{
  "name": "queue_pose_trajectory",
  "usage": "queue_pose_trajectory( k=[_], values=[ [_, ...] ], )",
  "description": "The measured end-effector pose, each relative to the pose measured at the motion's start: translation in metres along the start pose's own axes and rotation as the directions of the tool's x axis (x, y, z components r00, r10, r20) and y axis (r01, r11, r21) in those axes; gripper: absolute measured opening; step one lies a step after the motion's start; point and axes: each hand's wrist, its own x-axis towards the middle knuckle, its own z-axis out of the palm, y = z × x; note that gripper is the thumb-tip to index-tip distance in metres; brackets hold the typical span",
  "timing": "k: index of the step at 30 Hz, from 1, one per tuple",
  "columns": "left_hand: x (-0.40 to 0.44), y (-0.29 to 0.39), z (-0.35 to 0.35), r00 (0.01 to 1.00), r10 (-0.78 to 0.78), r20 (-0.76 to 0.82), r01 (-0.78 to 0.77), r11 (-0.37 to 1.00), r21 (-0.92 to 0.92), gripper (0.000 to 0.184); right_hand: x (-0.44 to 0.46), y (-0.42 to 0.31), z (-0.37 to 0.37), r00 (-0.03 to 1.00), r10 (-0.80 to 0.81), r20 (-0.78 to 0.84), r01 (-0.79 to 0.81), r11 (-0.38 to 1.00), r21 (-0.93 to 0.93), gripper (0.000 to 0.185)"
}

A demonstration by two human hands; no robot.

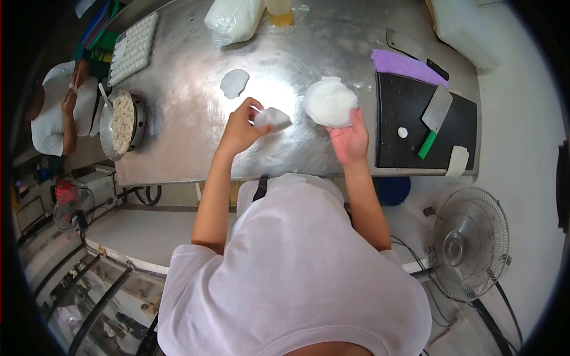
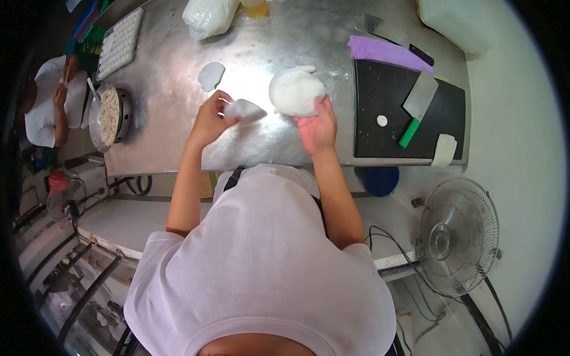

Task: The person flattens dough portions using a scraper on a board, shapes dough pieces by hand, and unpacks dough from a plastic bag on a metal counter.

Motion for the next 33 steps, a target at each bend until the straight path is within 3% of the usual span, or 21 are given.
queue_pose_trajectory(
  k=[1, 2, 3, 4, 5, 6, 7, 8, 10, 11, 13, 15, 16, 18, 19, 21, 24, 26, 27, 30, 33],
  values=[
    [0.0, 0.005, 0.001, 0.996, -0.073, 0.053, 0.046, 0.912, 0.407, 0.047, -0.002, 0.002, 0.003, 0.997, -0.077, -0.018, 0.073, 0.985, -0.156, 0.042],
    [-0.002, -0.002, 0.005, 0.992, -0.121, 0.038, 0.079, 0.821, 0.565, 0.056, -0.002, 0.003, 0.007, 0.987, -0.157, -0.019, 0.144, 0.94, -0.31, 0.04],
    [0.0, -0.012, 0.012, 0.999, 0.028, -0.015, -0.015, 0.829, 0.559, 0.058, -0.002, 0.005, 0.007, 0.988, -0.157, -0.011, 0.145, 0.938, -0.314, 0.04],
    [0.003, -0.021, 0.018, 0.982, 0.176, -0.069, -0.108, 0.823, 0.558, 0.061, -0.002, 0.007, 0.004, 0.941, -0.289, 0.177, 0.338, 0.76, -0.555, 0.03],
    [0.004, -0.013, 0.018, 0.98, 0.182, -0.075, -0.11, 0.824, 0.556, 0.061, -0.003, 0.007, 0.012, 0.853, -0.35, 0.388, 0.52, 0.488, -0.701, 0.023],
    [0.003, -0.005, 0.019, 0.987, -0.009, 0.159, 0.059, 0.949, -0.31, 0.06, -0.006, 0.003, 0.018, 0.852, -0.349, 0.39, 0.521, 0.486, -0.702, 0.023],
    [0.001, 0.003, 0.022, 0.896, 0.06, 0.439, 0.397, 0.331, -0.856, 0.06, -0.008, -0.003, 0.025, 0.726, -0.303, 0.617, 0.678, 0.163, -0.717, 0.017],
    [-0.002, 0.013, 0.027, 0.899, 0.064, 0.433, 0.39, 0.329, -0.86, 0.06, -0.006, -0.007, 0.034, 0.579, -0.167, 0.798, 0.782, -0.163, -0.602, 0.015],
    [-0.008, 0.029, 0.039, 0.955, 0.088, 0.283, 0.237, 0.344, -0.909, 0.056, 0.0, 0.004, 0.032, 0.571, -0.161, 0.805, 0.79, -0.159, -0.592, 0.018],
    [-0.008, 0.027, 0.041, 0.98, 0.053, 0.189, 0.143, 0.468, -0.872, 0.045, 0.0, 0.009, 0.034, 0.595, -0.238, 0.768, 0.766, -0.124, -0.631, 0.018],
    [-0.008, 0.025, 0.038, 0.992, 0.043, 0.116, 0.078, 0.511, -0.856, 0.041, 0.002, 0.011, 0.032, 0.61, -0.304, 0.732, 0.747, -0.088, -0.659, 0.018],
    [-0.007, 0.024, 0.032, 0.999, 0.03, 0.04, 0.016, 0.555, -0.831, 0.038, 0.003, 0.01, 0.027, 0.705, -0.305, 0.64, 0.688, 0.079, -0.721, 0.023],
    [-0.008, 0.022, 0.029, 0.999, 0.04, 0.034, 0.005, 0.567, -0.824, 0.035, 0.003, 0.012, 0.024, 0.707, -0.3, 0.641, 0.689, 0.083, -0.72, 0.023],
    [-0.009, 0.019, 0.024, 0.999, 0.047, 0.026, -0.006, 0.58, -0.814, 0.032, 0.002, 0.018, 0.022, 0.796, -0.336, 0.503, 0.601, 0.348, -0.72, 0.044],
    [-0.009, 0.017, 0.023, 0.998, 0.06, 0.018, -0.018, 0.539, -0.842, 0.03, 0.002, 0.02, 0.02, 0.797, -0.334, 0.503, 0.6, 0.351, -0.719, 0.044],
    [-0.01, 0.016, 0.021, 0.997, 0.074, 0.004, -0.033, 0.495, -0.868, 0.028, 0.002, 0.025, 0.011, 0.909, -0.276, 0.312, 0.414, 0.503, -0.759, 0.057],
    [-0.008, 0.013, 0.018, 1.0, 0.0, -0.007, -0.006, 0.396, -0.918, 0.026, 0.002, 0.034, -0.002, 0.966, -0.204, 0.159, 0.251, 0.582, -0.773, 0.052],
    [-0.001, -0.004, 0.017, 0.994, -0.097, 0.046, 0.085, 0.453, -0.888, 0.026, 0.0, 0.041, -0.013, 0.985, -0.156, 0.073, 0.154, 0.604, -0.782, 0.05],
    [0.0, 0.002, 0.016, 0.964, -0.264, 0.042, 0.181, 0.531, -0.828, 0.028, -0.001, 0.044, -0.017, 0.993, -0.113, -0.026, 0.05, 0.617, -0.785, 0.049],
    [0.012, 0.004, 0.009, 0.945, -0.324, 0.046, 0.265, 0.673, -0.69, 0.028, -0.006, 0.045, -0.032, 0.997, -0.023, -0.072, -0.044, 0.598, -0.801, 0.045],
    [0.041, -0.001, -0.023, 0.965, -0.249, -0.081, 0.108, 0.66, -0.744, 0.03, -0.008, 0.045, -0.044, 0.997, -0.024, -0.067, -0.041, 0.572, -0.819, 0.043]
  ],
)
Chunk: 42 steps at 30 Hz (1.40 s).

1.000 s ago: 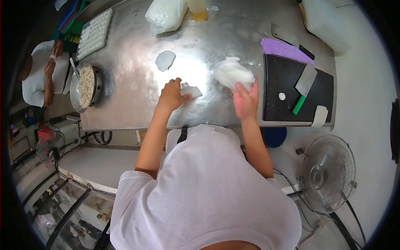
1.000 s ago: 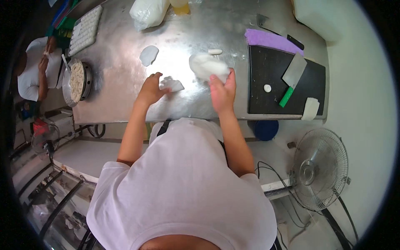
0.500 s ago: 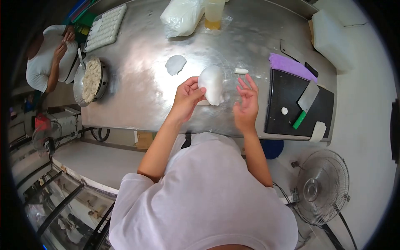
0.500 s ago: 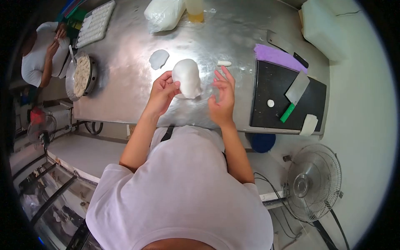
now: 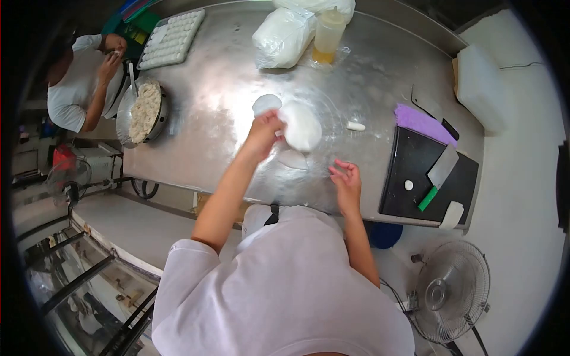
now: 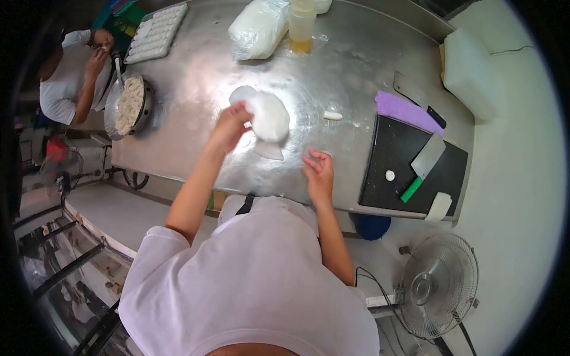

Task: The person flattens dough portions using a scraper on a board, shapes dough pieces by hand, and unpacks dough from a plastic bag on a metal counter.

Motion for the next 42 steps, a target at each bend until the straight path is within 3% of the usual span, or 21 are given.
queue_pose_trajectory(
  k=[2, 5, 7, 8, 10, 12, 13, 14, 15, 17, 19, 23, 25, 27, 29, 33, 36, 38, 39, 41, 42],
  values=[
    [0.011, 0.057, -0.013, 0.971, 0.22, -0.097, -0.227, 0.971, -0.069, 0.02, -0.002, -0.002, -0.004, 1.0, 0.001, -0.004, -0.001, 1.0, 0.008, 0.043],
    [0.094, 0.136, -0.124, 0.87, 0.485, -0.092, -0.494, 0.852, -0.176, 0.006, 0.003, -0.004, -0.01, 1.0, 0.012, -0.016, -0.012, 1.0, 0.009, 0.041],
    [0.125, 0.19, -0.157, 0.801, 0.468, -0.373, -0.59, 0.719, -0.368, 0.02, 0.002, -0.003, -0.013, 1.0, 0.023, -0.018, -0.023, 1.0, 0.003, 0.04],
    [0.128, 0.191, -0.169, 0.8, 0.468, -0.376, -0.592, 0.718, -0.366, 0.02, 0.002, -0.003, -0.013, 0.999, 0.026, -0.024, -0.027, 0.999, -0.024, 0.039],
    [0.133, 0.191, -0.188, 0.733, 0.062, -0.677, -0.362, 0.879, -0.311, 0.033, 0.007, -0.002, -0.016, 1.0, 0.02, -0.021, -0.021, 0.999, -0.05, 0.037],
    [0.172, 0.124, -0.247, 0.811, 0.256, -0.526, -0.337, 0.939, -0.063, 0.043, 0.009, 0.008, -0.021, 0.994, 0.106, -0.032, -0.108, 0.993, -0.042, 0.036],
    [0.175, 0.09, -0.236, 0.771, 0.438, -0.463, -0.408, 0.897, 0.169, 0.045, 0.01, 0.009, -0.021, 0.994, 0.106, -0.03, -0.108, 0.994, -0.037, 0.036],
    [0.167, 0.051, -0.207, 0.722, 0.592, -0.358, -0.462, 0.798, 0.387, 0.048, 0.009, 0.01, -0.021, 0.991, 0.127, -0.042, -0.127, 0.992, -0.008, 0.038],
    [0.16, 0.022, -0.173, 0.751, 0.564, -0.343, -0.335, 0.773, 0.538, 0.054, 0.007, 0.011, -0.021, 0.987, 0.149, -0.055, -0.148, 0.989, 0.017, 0.041],
    [0.134, -0.02, -0.118, 0.711, 0.673, -0.205, -0.236, 0.503, 0.831, 0.067, 0.005, 0.011, -0.018, 0.989, 0.142, -0.049, -0.141, 0.99, 0.023, 0.042],
    [0.113, -0.033, -0.088, 0.802, 0.597, -0.034, -0.184, 0.301, 0.936, 0.075, 0.004, 0.015, -0.016, 0.992, 0.123, -0.042, -0.122, 0.992, 0.024, 0.043],
    [0.112, -0.045, -0.062, 0.812, 0.577, 0.084, -0.123, 0.029, 0.992, 0.071, 0.015, 0.028, -0.001, 0.993, -0.107, 0.056, 0.12, 0.904, -0.41, 0.047],
    [0.119, -0.049, -0.065, 0.898, 0.418, -0.14, 0.02, 0.28, 0.96, 0.064, 0.018, 0.033, 0.015, 0.962, -0.226, 0.152, 0.272, 0.783, -0.559, 0.052],
    [0.118, -0.04, -0.067, 0.901, 0.403, -0.161, 0.054, 0.264, 0.963, 0.036, 0.029, 0.031, 0.038, 0.941, -0.288, 0.176, 0.335, 0.732, -0.593, 0.054],
    [0.118, -0.04, -0.074, 0.892, 0.407, -0.199, 0.031, 0.383, 0.923, 0.032, 0.034, 0.026, 0.059, 0.877, -0.396, 0.271, 0.458, 0.522, -0.72, 0.051],
    [0.104, -0.026, -0.082, 0.936, 0.341, -0.083, -0.118, 0.529, 0.84, 0.032, 0.048, 0.033, 0.077, 0.895, -0.245, 0.371, 0.441, 0.374, -0.816, 0.037],
    [0.076, -0.009, -0.077, 0.978, 0.199, 0.061, -0.208, 0.918, 0.338, 0.033, 0.053, 0.035, 0.078, 0.895, -0.284, 0.345, 0.44, 0.421, -0.793, 0.021],
    [0.054, 0.003, -0.067, 0.981, 0.178, 0.072, -0.189, 0.962, 0.197, 0.034, 0.059, 0.032, 0.072, 0.964, -0.165, 0.209, 0.253, 0.815, -0.522, 0.015],
    [0.043, 0.008, -0.062, 0.984, 0.154, 0.091, -0.16, 0.986, 0.054, 0.034, 0.063, 0.03, 0.067, 0.963, -0.166, 0.212, 0.255, 0.814, -0.522, 0.015],
    [0.025, 0.012, -0.053, 0.979, 0.148, 0.141, -0.142, 0.989, -0.049, 0.032, 0.072, 0.022, 0.055, 0.971, 0.045, 0.233, -0.036, 0.998, -0.043, 0.012],
    [0.019, 0.01, -0.049, 0.969, 0.187, 0.164, -0.182, 0.982, -0.043, 0.032, 0.07, 0.005, 0.05, 0.965, 0.09, 0.248, -0.102, 0.994, 0.035, 0.014]
  ],
)
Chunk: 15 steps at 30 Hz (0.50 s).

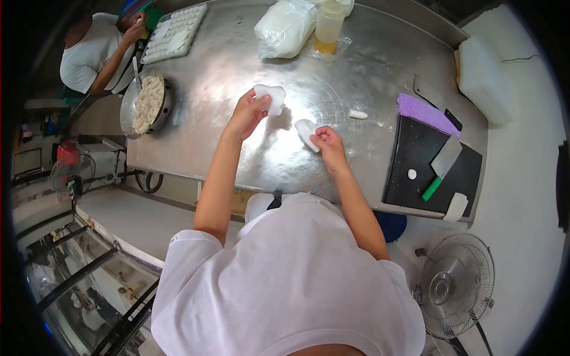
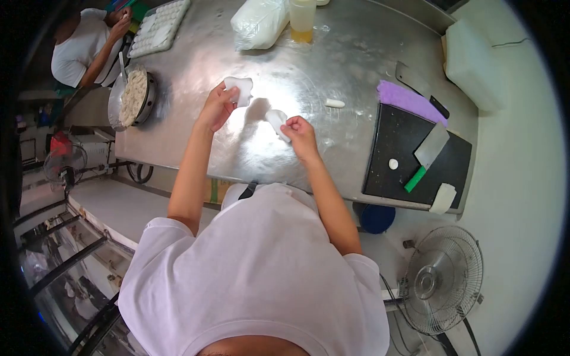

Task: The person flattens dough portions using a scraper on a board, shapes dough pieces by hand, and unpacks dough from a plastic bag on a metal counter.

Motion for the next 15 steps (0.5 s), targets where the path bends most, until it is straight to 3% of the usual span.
queue_pose_trajectory(
  k=[1, 3, 4, 11, 12, 13, 14, 15],
  values=[
    [-0.004, 0.0, 0.004, 0.999, 0.039, 0.027, -0.039, 0.999, 0.011, 0.033, -0.006, -0.014, -0.003, 1.0, -0.002, -0.002, 0.002, 1.0, -0.002, 0.014],
    [-0.011, -0.001, 0.01, 0.999, 0.021, 0.036, -0.02, 1.0, -0.015, 0.037, -0.017, -0.036, -0.006, 0.997, -0.008, 0.08, -0.018, 0.949, 0.314, 0.015],
    [-0.015, -0.002, 0.015, 0.997, 0.039, 0.06, -0.037, 0.999, -0.028, 0.038, -0.022, -0.045, -0.004, 0.998, -0.021, 0.058, -0.003, 0.926, 0.378, 0.017],
    [-0.034, -0.014, 0.058, 0.998, -0.009, 0.067, 0.006, 0.999, 0.054, 0.029, -0.038, -0.074, 0.006, 0.949, -0.314, 0.013, 0.277, 0.853, 0.442, 0.014],
    [-0.036, -0.018, 0.065, 0.995, -0.059, 0.076, 0.068, 0.991, -0.119, 0.028, -0.04, -0.08, 0.014, 0.947, -0.321, 0.025, 0.315, 0.941, 0.121, 0.014],
    [-0.037, -0.023, 0.071, 0.99, -0.107, 0.095, 0.13, 0.949, -0.287, 0.027, -0.042, -0.087, 0.022, 0.946, -0.323, 0.036, 0.323, 0.922, -0.213, 0.014],
    [-0.037, -0.035, 0.073, 0.984, -0.127, 0.122, 0.152, 0.962, -0.228, 0.025, -0.047, -0.095, 0.028, 0.93, -0.362, 0.064, 0.352, 0.827, -0.438, 0.017],
    [-0.037, -0.048, 0.076, 0.997, -0.073, 0.019, 0.071, 0.996, 0.052, 0.022, -0.05, -0.092, 0.029, 0.925, -0.375, 0.063, 0.363, 0.823, -0.437, 0.017]
  ],
)
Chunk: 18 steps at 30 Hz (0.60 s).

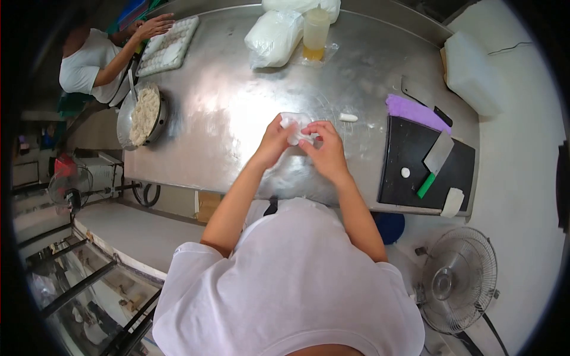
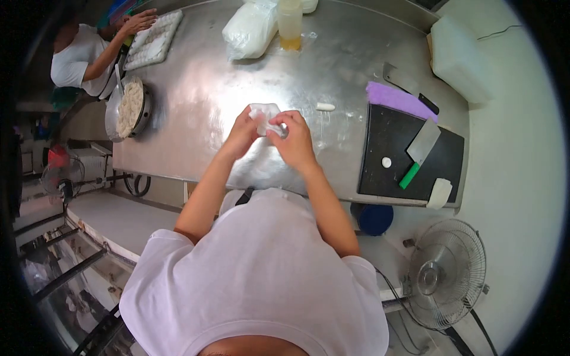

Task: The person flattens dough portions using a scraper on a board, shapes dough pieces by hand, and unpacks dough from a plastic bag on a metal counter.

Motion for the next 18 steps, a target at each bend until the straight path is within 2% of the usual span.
queue_pose_trajectory(
  k=[2, 3, 4, 5, 6, 7, 8, 10, 11, 12, 14, 15, 16, 17, 18],
  values=[
    [0.003, -0.014, 0.002, 0.996, 0.079, -0.036, -0.07, 0.976, 0.205, 0.02, -0.006, 0.01, 0.005, 0.951, -0.265, -0.159, 0.185, 0.901, -0.391, 0.02],
    [-0.002, -0.011, 0.01, 0.996, 0.062, -0.065, -0.054, 0.991, 0.125, 0.019, -0.008, 0.016, 0.0, 0.962, -0.177, -0.21, 0.102, 0.94, -0.325, 0.027],
    [-0.005, -0.01, 0.011, 0.995, 0.071, -0.063, -0.062, 0.99, 0.128, 0.019, -0.007, 0.025, -0.001, 0.96, -0.185, -0.21, 0.11, 0.939, -0.325, 0.027],
    [-0.009, -0.01, 0.013, 0.996, 0.074, -0.047, -0.064, 0.979, 0.193, 0.019, -0.008, 0.036, -0.001, 0.951, 0.001, -0.308, -0.016, 0.999, -0.044, 0.033],
    [-0.011, -0.012, 0.014, 0.997, 0.073, -0.029, -0.063, 0.964, 0.258, 0.019, -0.011, 0.043, -0.002, 0.914, 0.208, -0.349, -0.123, 0.96, 0.25, 0.039],
    [-0.006, -0.026, 0.011, 0.998, 0.067, -0.02, -0.063, 0.984, 0.167, 0.015, -0.016, 0.051, -0.003, 0.907, 0.345, -0.241, -0.21, 0.866, 0.453, 0.045],
    [-0.009, -0.024, 0.016, 0.998, 0.065, -0.013, -0.062, 0.984, 0.169, 0.015, -0.022, 0.054, -0.003, 0.905, 0.346, -0.248, -0.206, 0.866, 0.455, 0.045],
    [-0.018, -0.022, 0.026, 0.999, 0.04, 0.017, -0.042, 0.977, 0.209, 0.033, -0.037, 0.06, 0.002, 0.836, 0.549, 0.009, -0.352, 0.525, 0.775, 0.045],
    [-0.02, -0.025, 0.032, 0.996, 0.084, -0.033, -0.067, 0.933, 0.355, 0.05, -0.041, 0.065, 0.005, 0.832, 0.548, 0.091, -0.387, 0.454, 0.803, 0.049],
    [-0.021, -0.029, 0.04, 0.996, 0.083, -0.029, -0.067, 0.932, 0.356, 0.05, -0.046, 0.07, 0.006, 0.832, 0.548, 0.088, -0.384, 0.454, 0.804, 0.049],
    [-0.029, -0.031, 0.057, 0.99, -0.116, -0.079, 0.131, 0.967, 0.219, 0.054, -0.054, 0.077, 0.008, 0.77, 0.578, 0.271, -0.449, 0.188, 0.874, 0.05],
    [-0.035, -0.025, 0.06, 0.999, -0.035, 0.009, 0.03, 0.94, 0.34, 0.05, -0.054, 0.084, 0.013, 0.774, 0.576, 0.264, -0.441, 0.19, 0.877, 0.05],
    [-0.035, -0.029, 0.061, 0.999, -0.041, 0.036, 0.027, 0.94, 0.341, 0.05, -0.056, 0.091, 0.014, 0.773, 0.542, 0.329, -0.453, 0.109, 0.885, 0.05],
    [-0.034, -0.036, 0.061, 0.975, 0.144, 0.17, -0.212, 0.835, 0.507, 0.046, -0.06, 0.095, 0.011, 0.774, 0.507, 0.38, -0.457, 0.032, 0.889, 0.05],
    [-0.035, -0.039, 0.064, 0.895, 0.297, 0.334, -0.445, 0.657, 0.609, 0.043, -0.063, 0.091, 0.009, 0.783, 0.519, 0.343, -0.424, 0.04, 0.905, 0.05]
  ],
)
